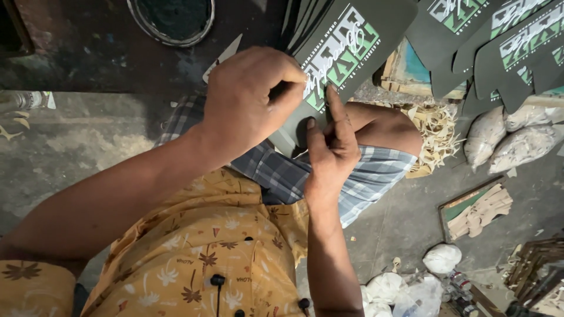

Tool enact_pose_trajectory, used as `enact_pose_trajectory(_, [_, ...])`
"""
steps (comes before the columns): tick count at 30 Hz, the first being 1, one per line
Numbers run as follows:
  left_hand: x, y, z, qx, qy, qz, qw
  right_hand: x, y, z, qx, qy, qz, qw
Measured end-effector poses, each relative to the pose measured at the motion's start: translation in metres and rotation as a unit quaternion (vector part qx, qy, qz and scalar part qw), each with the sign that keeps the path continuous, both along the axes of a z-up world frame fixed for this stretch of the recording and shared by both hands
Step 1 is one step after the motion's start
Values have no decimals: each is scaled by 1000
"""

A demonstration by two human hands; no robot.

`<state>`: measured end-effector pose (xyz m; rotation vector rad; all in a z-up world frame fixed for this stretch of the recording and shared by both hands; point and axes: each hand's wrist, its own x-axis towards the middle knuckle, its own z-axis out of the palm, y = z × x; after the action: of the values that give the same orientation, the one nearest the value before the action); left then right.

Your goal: Applying adhesive to printed labels or components for assembly.

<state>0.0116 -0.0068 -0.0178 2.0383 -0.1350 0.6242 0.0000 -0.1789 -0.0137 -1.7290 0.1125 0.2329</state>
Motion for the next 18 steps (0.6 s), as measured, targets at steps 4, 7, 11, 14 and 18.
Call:
enact_pose_trajectory(4, [0,-1,2,-5,18,9,1000,-1,-1,-2,6,6,-7,1000])
enact_pose_trajectory(7, [3,3,3,25,0,6,1000,0,-1,-2,4,0,-4,1000])
enact_pose_trajectory(11, [8,8,6,-42,35,-9,998,-1,-1,-1,18,3,-4,1000])
enact_pose_trajectory(14, [9,13,7,-25,38,-6,999,-1,-3,-2,23,4,-6,1000])
enact_pose_trajectory(18, [7,54,1,-13,12,-3,1000,2,-2,-3,-10,-23,10,1000])
